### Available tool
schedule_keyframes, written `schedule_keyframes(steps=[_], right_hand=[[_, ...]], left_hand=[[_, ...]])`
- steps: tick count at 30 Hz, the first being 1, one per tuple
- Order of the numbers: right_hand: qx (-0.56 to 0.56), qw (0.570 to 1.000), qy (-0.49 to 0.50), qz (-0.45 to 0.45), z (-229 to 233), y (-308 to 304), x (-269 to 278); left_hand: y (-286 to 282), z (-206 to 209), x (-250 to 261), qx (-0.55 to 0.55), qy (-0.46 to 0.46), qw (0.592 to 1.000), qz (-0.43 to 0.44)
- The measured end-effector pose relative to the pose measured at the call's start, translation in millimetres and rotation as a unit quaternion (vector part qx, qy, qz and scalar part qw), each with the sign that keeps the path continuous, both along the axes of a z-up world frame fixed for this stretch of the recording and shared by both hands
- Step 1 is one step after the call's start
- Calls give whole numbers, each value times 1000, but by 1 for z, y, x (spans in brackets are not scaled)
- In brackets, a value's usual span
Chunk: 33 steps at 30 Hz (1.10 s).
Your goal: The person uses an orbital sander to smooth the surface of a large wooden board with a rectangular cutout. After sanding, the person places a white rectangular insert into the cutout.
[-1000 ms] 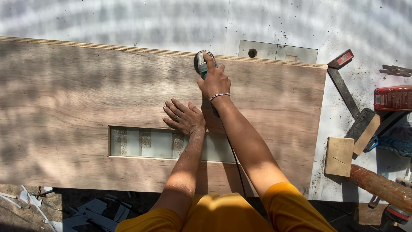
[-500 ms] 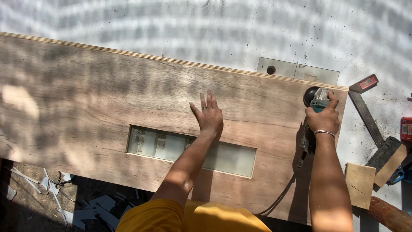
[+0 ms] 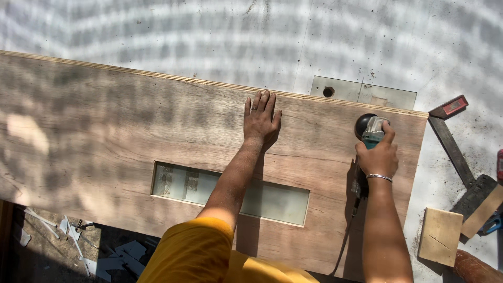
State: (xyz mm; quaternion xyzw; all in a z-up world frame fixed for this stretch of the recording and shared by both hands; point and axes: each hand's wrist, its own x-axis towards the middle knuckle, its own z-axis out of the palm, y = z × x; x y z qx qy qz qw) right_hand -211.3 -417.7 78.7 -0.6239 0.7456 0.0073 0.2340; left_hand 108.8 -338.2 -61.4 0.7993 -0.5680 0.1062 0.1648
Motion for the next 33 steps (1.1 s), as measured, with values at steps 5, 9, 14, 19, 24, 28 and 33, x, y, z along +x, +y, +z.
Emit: schedule_keyframes(steps=[5, 9, 14, 19, 24, 28, 33], right_hand=[[11, 997, -39, 72, 10, -14, 71], [6, 991, -66, 120, -3, -14, 85], [28, 998, -22, 52, -4, -35, 10], [-8, 997, 11, -70, -6, -70, -101], [-25, 996, -4, -84, -1, -70, -77], [31, 998, -43, 24, 13, -50, 22], [22, 989, -64, 128, -6, -22, 44]], left_hand=[[4, 32, -11, 54, 66, 996, -8], [1, 23, -8, 80, 89, 993, -8], [3, 13, -4, 72, 57, 996, -10], [0, 13, -5, 97, 57, 994, 3], [3, 14, -10, 97, 32, 995, -3], [0, 12, -3, 75, 18, 997, -17], [0, 12, -2, 56, 24, 998, -30]])
